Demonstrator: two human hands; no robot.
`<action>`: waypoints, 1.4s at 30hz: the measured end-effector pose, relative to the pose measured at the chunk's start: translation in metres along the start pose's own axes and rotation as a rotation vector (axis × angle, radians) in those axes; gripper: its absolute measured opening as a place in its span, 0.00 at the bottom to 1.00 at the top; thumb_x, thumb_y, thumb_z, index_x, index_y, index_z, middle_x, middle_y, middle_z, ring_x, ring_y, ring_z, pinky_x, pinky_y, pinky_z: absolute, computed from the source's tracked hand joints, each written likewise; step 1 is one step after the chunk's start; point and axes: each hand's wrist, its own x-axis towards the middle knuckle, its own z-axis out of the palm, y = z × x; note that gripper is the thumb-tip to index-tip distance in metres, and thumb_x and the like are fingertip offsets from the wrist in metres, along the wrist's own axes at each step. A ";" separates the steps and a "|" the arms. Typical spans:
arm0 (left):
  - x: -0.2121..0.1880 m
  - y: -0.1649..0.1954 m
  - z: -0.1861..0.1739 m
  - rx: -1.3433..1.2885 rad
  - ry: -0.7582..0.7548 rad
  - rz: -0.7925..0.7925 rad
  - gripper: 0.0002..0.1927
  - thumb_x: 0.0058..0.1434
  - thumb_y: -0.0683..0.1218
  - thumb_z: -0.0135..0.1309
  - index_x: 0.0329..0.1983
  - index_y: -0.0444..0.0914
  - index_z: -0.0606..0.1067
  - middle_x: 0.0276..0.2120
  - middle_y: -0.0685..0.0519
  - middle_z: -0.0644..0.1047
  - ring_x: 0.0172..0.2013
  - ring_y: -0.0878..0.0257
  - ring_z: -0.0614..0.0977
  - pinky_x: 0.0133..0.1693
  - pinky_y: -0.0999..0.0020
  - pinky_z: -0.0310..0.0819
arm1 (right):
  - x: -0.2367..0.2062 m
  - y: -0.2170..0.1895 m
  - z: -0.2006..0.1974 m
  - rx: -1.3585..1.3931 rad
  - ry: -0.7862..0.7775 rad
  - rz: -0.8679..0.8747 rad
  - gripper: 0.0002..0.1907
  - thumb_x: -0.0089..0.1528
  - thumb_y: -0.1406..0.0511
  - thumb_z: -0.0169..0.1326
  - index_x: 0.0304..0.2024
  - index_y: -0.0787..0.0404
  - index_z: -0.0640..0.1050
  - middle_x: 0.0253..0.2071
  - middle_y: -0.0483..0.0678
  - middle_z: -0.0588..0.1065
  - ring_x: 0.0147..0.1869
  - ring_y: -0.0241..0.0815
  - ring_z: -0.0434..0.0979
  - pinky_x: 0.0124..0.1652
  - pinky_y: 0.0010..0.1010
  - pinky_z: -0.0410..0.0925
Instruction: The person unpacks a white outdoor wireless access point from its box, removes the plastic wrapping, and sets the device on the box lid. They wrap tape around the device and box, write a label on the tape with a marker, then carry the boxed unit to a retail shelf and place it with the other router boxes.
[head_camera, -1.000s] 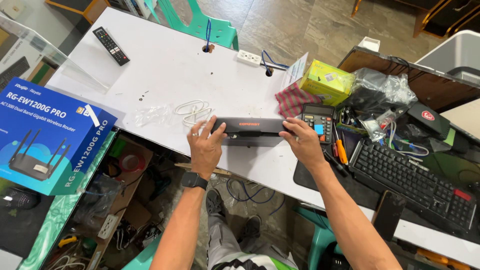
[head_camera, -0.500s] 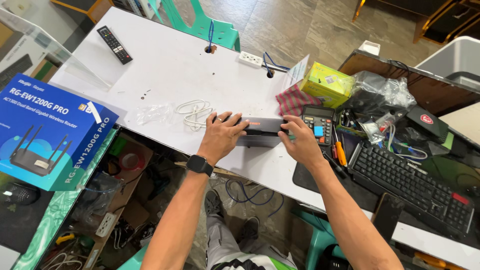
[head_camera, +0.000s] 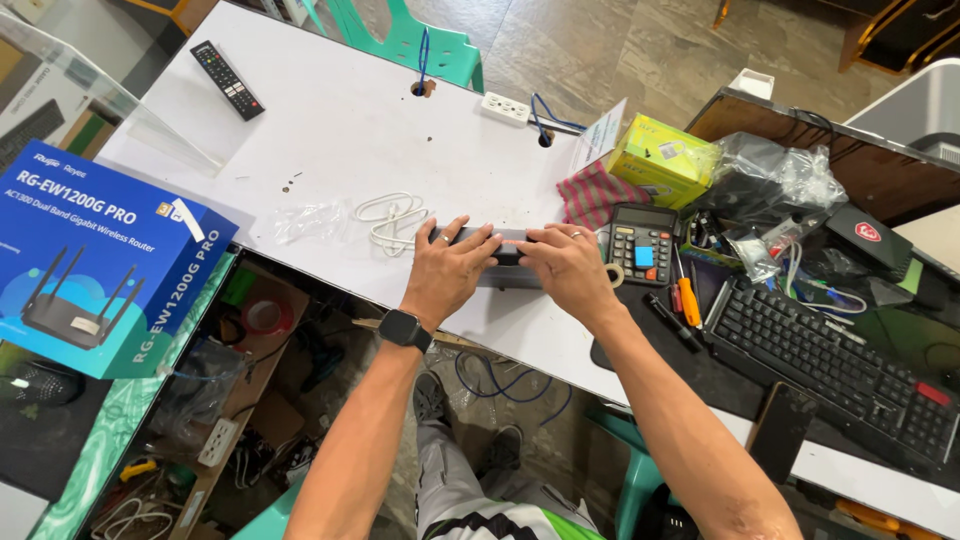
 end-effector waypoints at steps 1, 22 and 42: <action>0.000 0.001 -0.001 0.011 -0.003 0.001 0.16 0.66 0.52 0.57 0.57 0.50 0.79 0.58 0.60 0.79 0.60 0.52 0.76 0.63 0.39 0.56 | -0.001 0.000 0.001 -0.001 0.010 -0.006 0.12 0.61 0.64 0.62 0.48 0.52 0.84 0.51 0.46 0.80 0.59 0.50 0.75 0.59 0.46 0.62; -0.026 0.006 0.021 0.045 0.147 0.041 0.21 0.62 0.40 0.56 0.57 0.51 0.81 0.60 0.63 0.79 0.66 0.56 0.73 0.69 0.47 0.55 | -0.031 -0.011 0.025 -0.211 0.160 -0.154 0.15 0.62 0.70 0.59 0.52 0.54 0.83 0.61 0.43 0.77 0.73 0.53 0.69 0.66 0.45 0.62; -0.024 0.055 -0.031 -0.131 -0.777 -0.301 0.49 0.41 0.61 0.74 0.65 0.48 0.66 0.71 0.50 0.60 0.68 0.36 0.56 0.63 0.33 0.50 | -0.097 -0.007 -0.004 0.531 -0.077 0.985 0.31 0.49 0.61 0.70 0.54 0.58 0.78 0.50 0.58 0.82 0.52 0.49 0.83 0.51 0.34 0.73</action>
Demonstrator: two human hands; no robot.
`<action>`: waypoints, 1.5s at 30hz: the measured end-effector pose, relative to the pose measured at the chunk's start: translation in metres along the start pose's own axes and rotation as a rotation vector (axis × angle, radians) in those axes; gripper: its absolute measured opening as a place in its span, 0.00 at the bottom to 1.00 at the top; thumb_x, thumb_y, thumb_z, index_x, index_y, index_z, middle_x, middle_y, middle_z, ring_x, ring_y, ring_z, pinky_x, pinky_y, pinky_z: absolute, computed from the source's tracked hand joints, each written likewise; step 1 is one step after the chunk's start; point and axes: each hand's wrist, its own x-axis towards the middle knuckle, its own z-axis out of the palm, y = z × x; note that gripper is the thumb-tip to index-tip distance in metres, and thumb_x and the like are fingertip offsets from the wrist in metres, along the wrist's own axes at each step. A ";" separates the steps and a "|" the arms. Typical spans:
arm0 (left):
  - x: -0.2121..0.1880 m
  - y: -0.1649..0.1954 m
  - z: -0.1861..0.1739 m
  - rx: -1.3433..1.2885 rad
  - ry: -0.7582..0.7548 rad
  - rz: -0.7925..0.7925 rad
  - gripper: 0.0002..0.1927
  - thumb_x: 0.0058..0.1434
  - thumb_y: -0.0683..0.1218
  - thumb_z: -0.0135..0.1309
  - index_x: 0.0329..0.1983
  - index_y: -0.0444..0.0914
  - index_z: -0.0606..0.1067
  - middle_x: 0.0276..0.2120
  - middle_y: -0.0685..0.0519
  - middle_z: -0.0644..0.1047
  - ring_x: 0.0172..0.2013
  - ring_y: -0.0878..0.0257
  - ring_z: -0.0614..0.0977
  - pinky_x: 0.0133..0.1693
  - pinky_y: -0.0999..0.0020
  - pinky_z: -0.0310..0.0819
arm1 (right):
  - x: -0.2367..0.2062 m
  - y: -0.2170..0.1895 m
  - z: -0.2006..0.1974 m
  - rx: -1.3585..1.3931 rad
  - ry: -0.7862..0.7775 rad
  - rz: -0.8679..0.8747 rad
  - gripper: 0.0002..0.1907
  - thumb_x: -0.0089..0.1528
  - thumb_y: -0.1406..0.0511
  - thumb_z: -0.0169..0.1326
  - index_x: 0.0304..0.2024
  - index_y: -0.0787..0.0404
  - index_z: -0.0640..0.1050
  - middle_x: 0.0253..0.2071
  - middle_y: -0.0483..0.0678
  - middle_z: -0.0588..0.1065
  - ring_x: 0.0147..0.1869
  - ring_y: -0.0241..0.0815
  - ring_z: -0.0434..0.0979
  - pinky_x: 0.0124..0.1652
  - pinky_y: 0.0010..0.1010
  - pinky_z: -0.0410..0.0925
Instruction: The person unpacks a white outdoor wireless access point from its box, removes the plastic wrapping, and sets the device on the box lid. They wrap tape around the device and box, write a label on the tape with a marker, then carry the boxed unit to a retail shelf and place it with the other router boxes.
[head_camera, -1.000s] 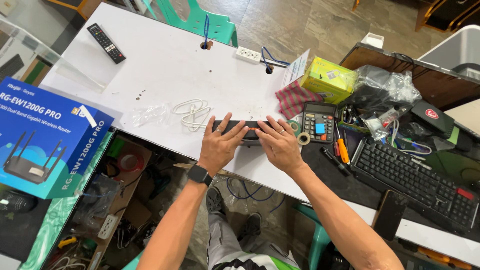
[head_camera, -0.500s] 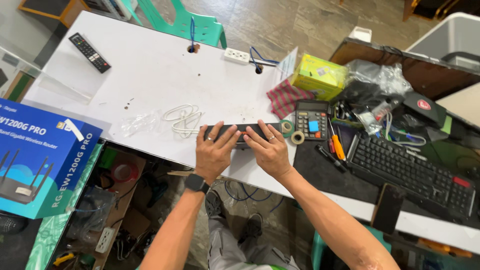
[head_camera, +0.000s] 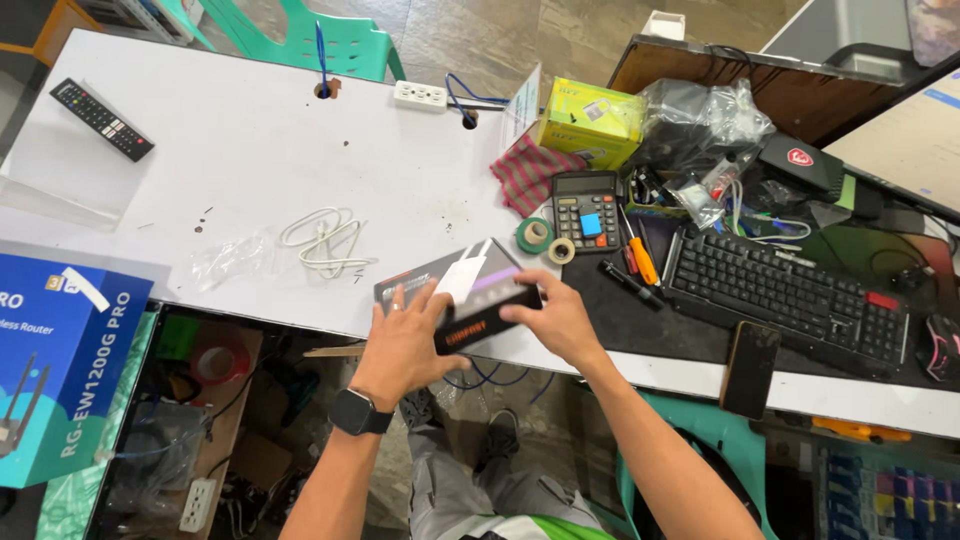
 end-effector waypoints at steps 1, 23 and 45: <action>0.003 -0.001 0.005 0.014 -0.011 0.017 0.48 0.42 0.61 0.73 0.66 0.49 0.65 0.72 0.50 0.58 0.69 0.35 0.54 0.63 0.30 0.48 | 0.001 0.012 0.000 0.023 0.000 -0.090 0.30 0.48 0.62 0.71 0.53 0.60 0.78 0.54 0.57 0.80 0.53 0.47 0.81 0.51 0.33 0.73; 0.048 -0.034 0.078 0.088 0.081 0.071 0.42 0.50 0.60 0.66 0.69 0.58 0.65 0.74 0.56 0.54 0.73 0.35 0.49 0.61 0.18 0.42 | 0.092 0.084 0.003 -0.237 0.354 -0.231 0.14 0.61 0.65 0.60 0.46 0.65 0.80 0.30 0.56 0.77 0.32 0.50 0.77 0.36 0.37 0.69; 0.044 0.006 -0.042 -1.076 0.341 0.316 0.13 0.63 0.46 0.61 0.49 0.37 0.80 0.41 0.53 0.82 0.41 0.65 0.84 0.42 0.70 0.79 | 0.007 -0.090 0.000 0.097 0.092 -0.717 0.15 0.57 0.73 0.60 0.47 0.66 0.78 0.46 0.48 0.78 0.41 0.37 0.78 0.43 0.28 0.71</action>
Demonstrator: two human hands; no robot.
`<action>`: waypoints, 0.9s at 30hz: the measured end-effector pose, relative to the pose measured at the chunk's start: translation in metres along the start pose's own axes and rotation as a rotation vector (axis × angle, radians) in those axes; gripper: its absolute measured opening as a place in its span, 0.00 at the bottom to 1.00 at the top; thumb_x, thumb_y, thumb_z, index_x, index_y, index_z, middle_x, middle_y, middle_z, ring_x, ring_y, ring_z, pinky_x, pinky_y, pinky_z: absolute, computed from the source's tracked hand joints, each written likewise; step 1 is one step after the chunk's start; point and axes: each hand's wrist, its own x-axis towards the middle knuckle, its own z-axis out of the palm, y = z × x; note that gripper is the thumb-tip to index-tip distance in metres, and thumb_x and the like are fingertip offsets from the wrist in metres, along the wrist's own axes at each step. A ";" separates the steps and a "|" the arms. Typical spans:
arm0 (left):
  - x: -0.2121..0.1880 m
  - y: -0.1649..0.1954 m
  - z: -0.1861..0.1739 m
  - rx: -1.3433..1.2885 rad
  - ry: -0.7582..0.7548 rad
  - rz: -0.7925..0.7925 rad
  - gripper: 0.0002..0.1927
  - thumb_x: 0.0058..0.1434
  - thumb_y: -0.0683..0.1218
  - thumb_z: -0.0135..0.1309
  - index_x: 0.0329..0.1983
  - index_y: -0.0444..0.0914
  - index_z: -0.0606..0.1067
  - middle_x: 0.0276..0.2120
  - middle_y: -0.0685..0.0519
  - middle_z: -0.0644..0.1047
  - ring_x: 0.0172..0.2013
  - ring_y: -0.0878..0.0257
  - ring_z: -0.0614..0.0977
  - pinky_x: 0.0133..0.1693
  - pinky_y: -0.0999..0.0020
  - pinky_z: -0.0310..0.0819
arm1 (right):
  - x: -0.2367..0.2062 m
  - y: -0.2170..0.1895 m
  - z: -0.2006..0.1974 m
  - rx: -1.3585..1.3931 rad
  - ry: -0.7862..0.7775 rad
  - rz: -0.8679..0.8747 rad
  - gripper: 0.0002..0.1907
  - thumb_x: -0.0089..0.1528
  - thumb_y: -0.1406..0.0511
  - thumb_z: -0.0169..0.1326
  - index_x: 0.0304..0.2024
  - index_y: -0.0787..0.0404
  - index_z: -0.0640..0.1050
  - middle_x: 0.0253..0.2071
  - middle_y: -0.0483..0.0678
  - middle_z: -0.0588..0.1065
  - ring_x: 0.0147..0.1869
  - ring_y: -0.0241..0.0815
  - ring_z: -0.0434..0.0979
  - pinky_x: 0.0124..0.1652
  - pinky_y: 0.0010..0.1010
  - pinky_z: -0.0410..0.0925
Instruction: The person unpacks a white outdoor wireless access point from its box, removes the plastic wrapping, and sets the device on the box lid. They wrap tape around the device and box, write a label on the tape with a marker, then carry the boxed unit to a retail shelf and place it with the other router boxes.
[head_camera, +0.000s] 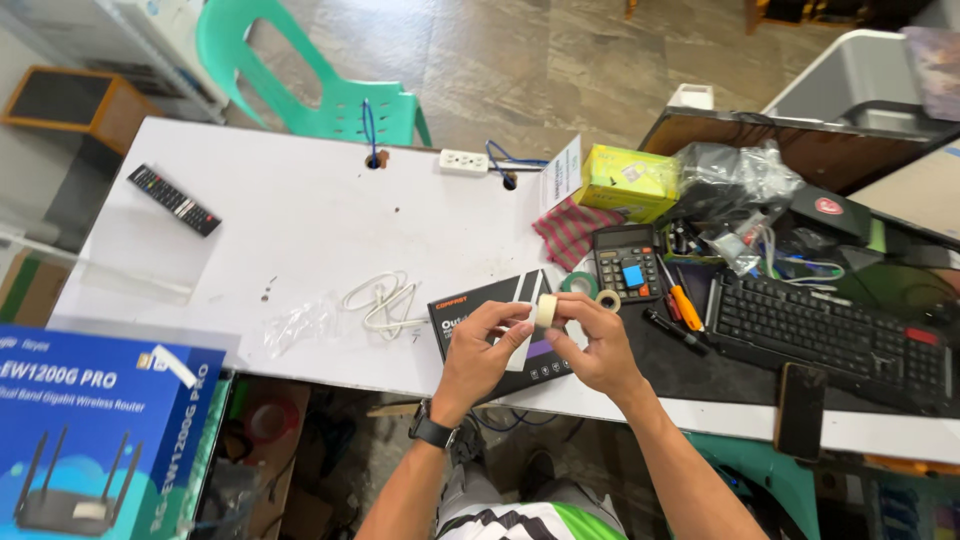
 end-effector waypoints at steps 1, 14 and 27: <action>0.002 0.007 -0.001 -0.020 -0.005 0.012 0.12 0.63 0.45 0.61 0.48 0.37 0.81 0.41 0.53 0.82 0.41 0.65 0.84 0.41 0.70 0.79 | 0.003 -0.007 0.000 -0.023 0.000 -0.026 0.13 0.58 0.72 0.60 0.46 0.65 0.79 0.48 0.48 0.79 0.44 0.38 0.79 0.45 0.28 0.71; 0.018 0.063 -0.036 0.014 -0.067 0.392 0.23 0.56 0.38 0.64 0.56 0.35 0.76 0.52 0.48 0.77 0.47 0.59 0.83 0.48 0.66 0.79 | 0.017 -0.024 0.016 0.493 0.085 0.285 0.09 0.66 0.73 0.56 0.48 0.72 0.78 0.56 0.58 0.78 0.50 0.40 0.80 0.51 0.34 0.75; 0.019 0.060 -0.032 -0.045 0.004 0.445 0.22 0.50 0.41 0.73 0.46 0.37 0.77 0.48 0.50 0.79 0.39 0.65 0.84 0.42 0.70 0.82 | 0.015 -0.066 0.013 0.564 0.084 0.290 0.11 0.67 0.71 0.55 0.51 0.69 0.76 0.53 0.54 0.76 0.52 0.39 0.78 0.50 0.32 0.74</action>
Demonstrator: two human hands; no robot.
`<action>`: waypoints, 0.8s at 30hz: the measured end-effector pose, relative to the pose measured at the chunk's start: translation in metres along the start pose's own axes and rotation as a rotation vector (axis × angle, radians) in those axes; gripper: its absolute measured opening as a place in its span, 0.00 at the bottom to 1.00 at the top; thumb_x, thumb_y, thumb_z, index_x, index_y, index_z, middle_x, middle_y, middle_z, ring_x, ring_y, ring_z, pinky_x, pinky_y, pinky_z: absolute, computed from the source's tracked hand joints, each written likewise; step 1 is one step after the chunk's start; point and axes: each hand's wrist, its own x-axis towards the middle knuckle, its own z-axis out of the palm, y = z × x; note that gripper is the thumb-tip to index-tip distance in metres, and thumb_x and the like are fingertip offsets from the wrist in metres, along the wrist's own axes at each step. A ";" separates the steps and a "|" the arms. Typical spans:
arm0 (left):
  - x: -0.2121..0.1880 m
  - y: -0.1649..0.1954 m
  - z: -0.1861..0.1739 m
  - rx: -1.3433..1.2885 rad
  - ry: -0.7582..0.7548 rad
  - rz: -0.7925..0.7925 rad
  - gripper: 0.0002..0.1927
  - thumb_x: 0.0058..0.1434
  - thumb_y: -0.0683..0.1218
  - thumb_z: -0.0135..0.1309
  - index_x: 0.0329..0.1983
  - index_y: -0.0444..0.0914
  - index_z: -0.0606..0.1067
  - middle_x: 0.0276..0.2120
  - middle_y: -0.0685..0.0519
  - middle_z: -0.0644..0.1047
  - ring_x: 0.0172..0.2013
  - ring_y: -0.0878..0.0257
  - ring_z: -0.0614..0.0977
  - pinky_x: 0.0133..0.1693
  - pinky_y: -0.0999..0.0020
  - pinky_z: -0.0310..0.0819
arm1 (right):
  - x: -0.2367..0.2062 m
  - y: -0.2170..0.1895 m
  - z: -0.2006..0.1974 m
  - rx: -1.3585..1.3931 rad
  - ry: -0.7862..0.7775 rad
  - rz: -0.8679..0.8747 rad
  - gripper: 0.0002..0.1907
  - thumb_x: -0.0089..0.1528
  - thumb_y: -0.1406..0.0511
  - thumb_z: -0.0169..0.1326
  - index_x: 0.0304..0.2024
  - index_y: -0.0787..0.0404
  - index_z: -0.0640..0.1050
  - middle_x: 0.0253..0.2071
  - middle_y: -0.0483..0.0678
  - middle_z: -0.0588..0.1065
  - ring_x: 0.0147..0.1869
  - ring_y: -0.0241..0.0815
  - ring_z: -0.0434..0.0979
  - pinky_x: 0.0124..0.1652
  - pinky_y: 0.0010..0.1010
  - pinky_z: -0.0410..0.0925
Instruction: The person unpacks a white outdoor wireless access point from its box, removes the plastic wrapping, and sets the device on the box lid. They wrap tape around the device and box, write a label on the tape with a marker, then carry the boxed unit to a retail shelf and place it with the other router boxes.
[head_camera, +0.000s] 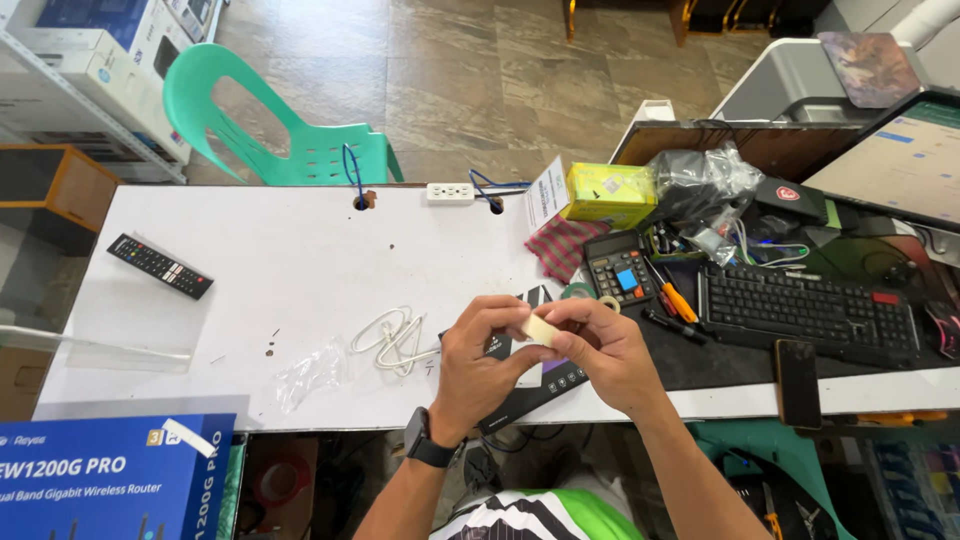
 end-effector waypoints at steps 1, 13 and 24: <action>0.001 0.000 0.000 -0.001 -0.014 0.008 0.20 0.52 0.41 0.72 0.46 0.37 0.77 0.48 0.49 0.80 0.38 0.65 0.84 0.42 0.70 0.82 | 0.001 0.000 -0.002 0.005 -0.010 -0.018 0.10 0.67 0.70 0.56 0.50 0.69 0.76 0.52 0.54 0.76 0.50 0.39 0.78 0.48 0.32 0.74; 0.001 0.021 -0.005 -0.019 -0.133 0.082 0.21 0.59 0.40 0.67 0.56 0.40 0.79 0.45 0.50 0.81 0.40 0.62 0.85 0.43 0.68 0.81 | 0.005 -0.014 -0.011 0.159 -0.041 0.106 0.16 0.70 0.60 0.53 0.47 0.69 0.77 0.41 0.52 0.77 0.40 0.38 0.76 0.40 0.30 0.71; -0.004 0.022 -0.003 0.029 0.075 -0.048 0.13 0.56 0.40 0.70 0.43 0.38 0.79 0.46 0.48 0.83 0.38 0.60 0.87 0.41 0.68 0.83 | 0.002 -0.028 0.003 0.027 -0.073 0.170 0.09 0.68 0.68 0.54 0.37 0.70 0.78 0.38 0.46 0.70 0.37 0.34 0.71 0.38 0.24 0.66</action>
